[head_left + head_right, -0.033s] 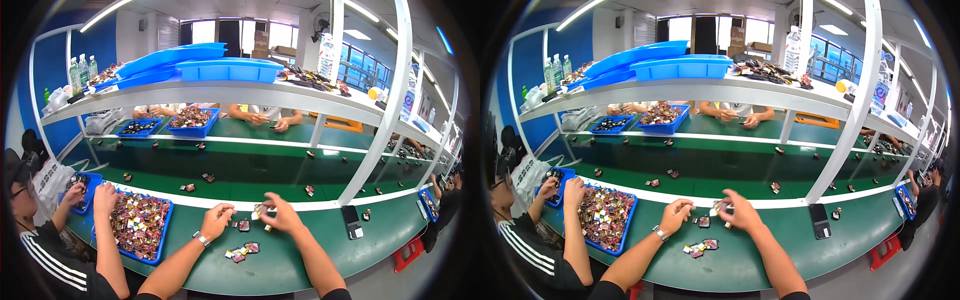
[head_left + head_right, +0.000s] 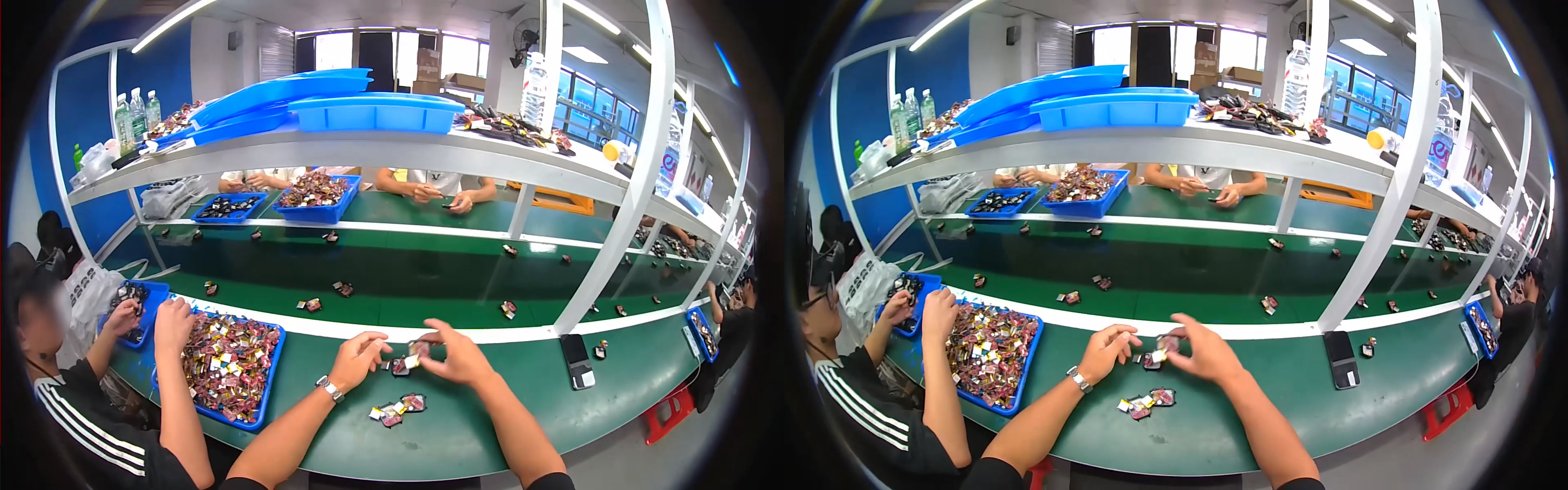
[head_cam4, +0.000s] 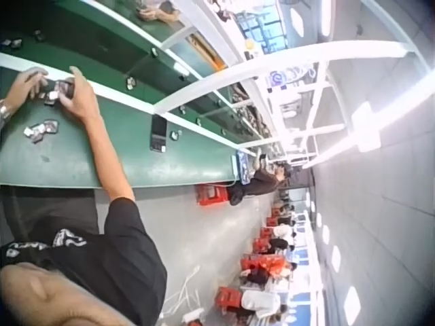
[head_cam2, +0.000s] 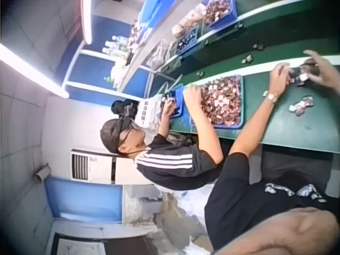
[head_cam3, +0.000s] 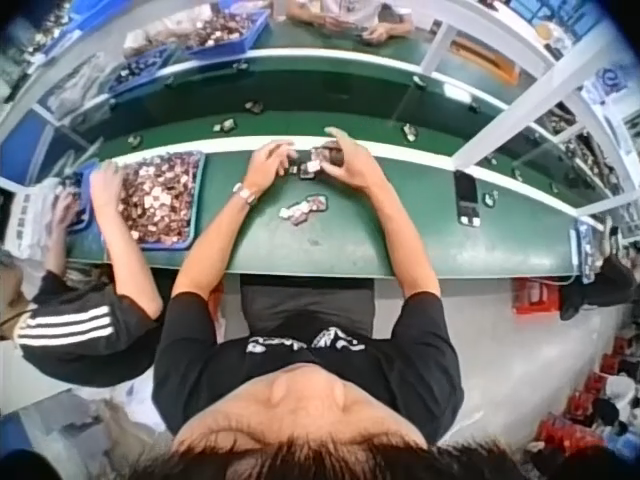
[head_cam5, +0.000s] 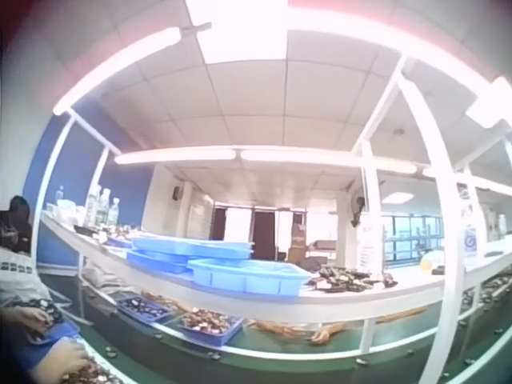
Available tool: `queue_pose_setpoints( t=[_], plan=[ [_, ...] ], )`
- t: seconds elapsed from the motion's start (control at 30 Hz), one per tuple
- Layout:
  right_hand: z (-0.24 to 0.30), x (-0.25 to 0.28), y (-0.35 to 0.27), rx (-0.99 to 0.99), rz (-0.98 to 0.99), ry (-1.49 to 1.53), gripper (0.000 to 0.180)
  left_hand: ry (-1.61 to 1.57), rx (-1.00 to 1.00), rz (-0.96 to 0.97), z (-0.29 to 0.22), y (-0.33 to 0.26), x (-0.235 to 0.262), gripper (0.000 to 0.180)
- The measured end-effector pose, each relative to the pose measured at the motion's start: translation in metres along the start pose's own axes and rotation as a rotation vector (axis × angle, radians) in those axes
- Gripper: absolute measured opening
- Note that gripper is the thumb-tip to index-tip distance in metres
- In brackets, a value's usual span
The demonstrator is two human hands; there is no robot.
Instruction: Assembling small electronic components on a factory production line.
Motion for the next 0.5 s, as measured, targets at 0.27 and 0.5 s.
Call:
queue_pose_setpoints(
  t=[0.27, 0.5],
  plan=[
    [0.058, -0.018, -0.01, 0.248, 0.126, -0.15, 0.073, -0.24, 0.348, 0.466, 0.002, -0.013, -0.015, 0.039],
    [0.049, -0.026, -0.012, 0.305, -0.115, -0.109, 0.036, -0.327, 0.274, 0.262, -0.003, -0.012, -0.018, 0.036]
  ],
)
Point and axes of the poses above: each hand's wrist, its own y-axis towards the middle knuckle, its own x-axis out of the back of the hand, z = x × y, the point moved 6 cm from there along y, towards the middle knuckle, and after that the axes turned 11 degrees about -z, right-handed, at the moved point
